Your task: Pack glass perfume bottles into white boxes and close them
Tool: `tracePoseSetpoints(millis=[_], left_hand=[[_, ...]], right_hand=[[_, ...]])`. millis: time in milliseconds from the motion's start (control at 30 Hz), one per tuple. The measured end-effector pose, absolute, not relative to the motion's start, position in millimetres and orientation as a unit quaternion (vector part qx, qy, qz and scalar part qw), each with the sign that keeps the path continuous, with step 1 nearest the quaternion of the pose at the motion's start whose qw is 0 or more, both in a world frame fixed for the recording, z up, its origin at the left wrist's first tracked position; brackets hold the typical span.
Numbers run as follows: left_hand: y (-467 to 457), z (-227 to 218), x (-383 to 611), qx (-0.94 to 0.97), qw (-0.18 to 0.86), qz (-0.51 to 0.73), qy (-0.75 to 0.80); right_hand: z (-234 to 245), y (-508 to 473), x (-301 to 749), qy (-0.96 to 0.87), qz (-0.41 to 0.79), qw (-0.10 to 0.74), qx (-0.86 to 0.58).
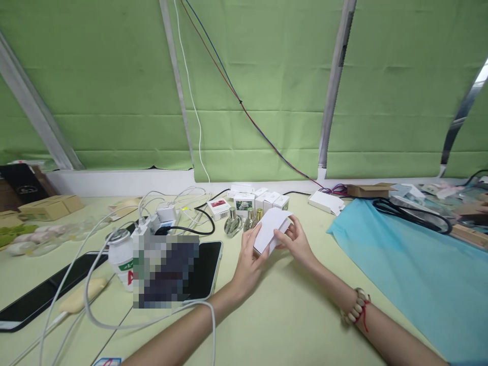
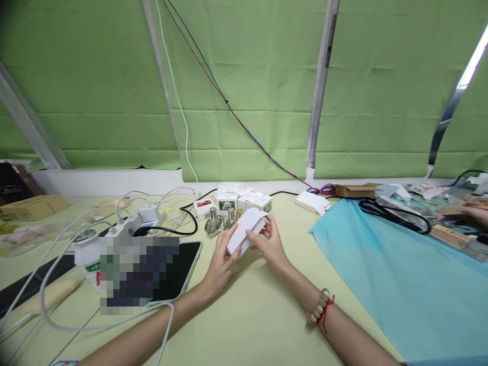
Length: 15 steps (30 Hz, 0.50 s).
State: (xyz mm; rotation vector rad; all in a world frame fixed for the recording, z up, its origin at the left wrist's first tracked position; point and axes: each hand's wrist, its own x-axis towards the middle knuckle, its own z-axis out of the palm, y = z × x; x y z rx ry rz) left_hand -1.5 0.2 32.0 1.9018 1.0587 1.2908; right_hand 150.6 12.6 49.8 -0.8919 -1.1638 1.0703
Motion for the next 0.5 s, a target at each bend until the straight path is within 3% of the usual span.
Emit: tracePoseSetpoints(millis=[233,500], left_hand=[[4.1,30.9,-3.0,0.727,0.382,0.472,0.321],[5.1,28.9,-2.8,0.729,0.378,0.481,0.306]], right_hand=[[49.9,8.4,146.6,-0.439,0.577,0.577,-0.377],[49.7,6.5,146.6,-0.461,0.575,0.572,-0.361]])
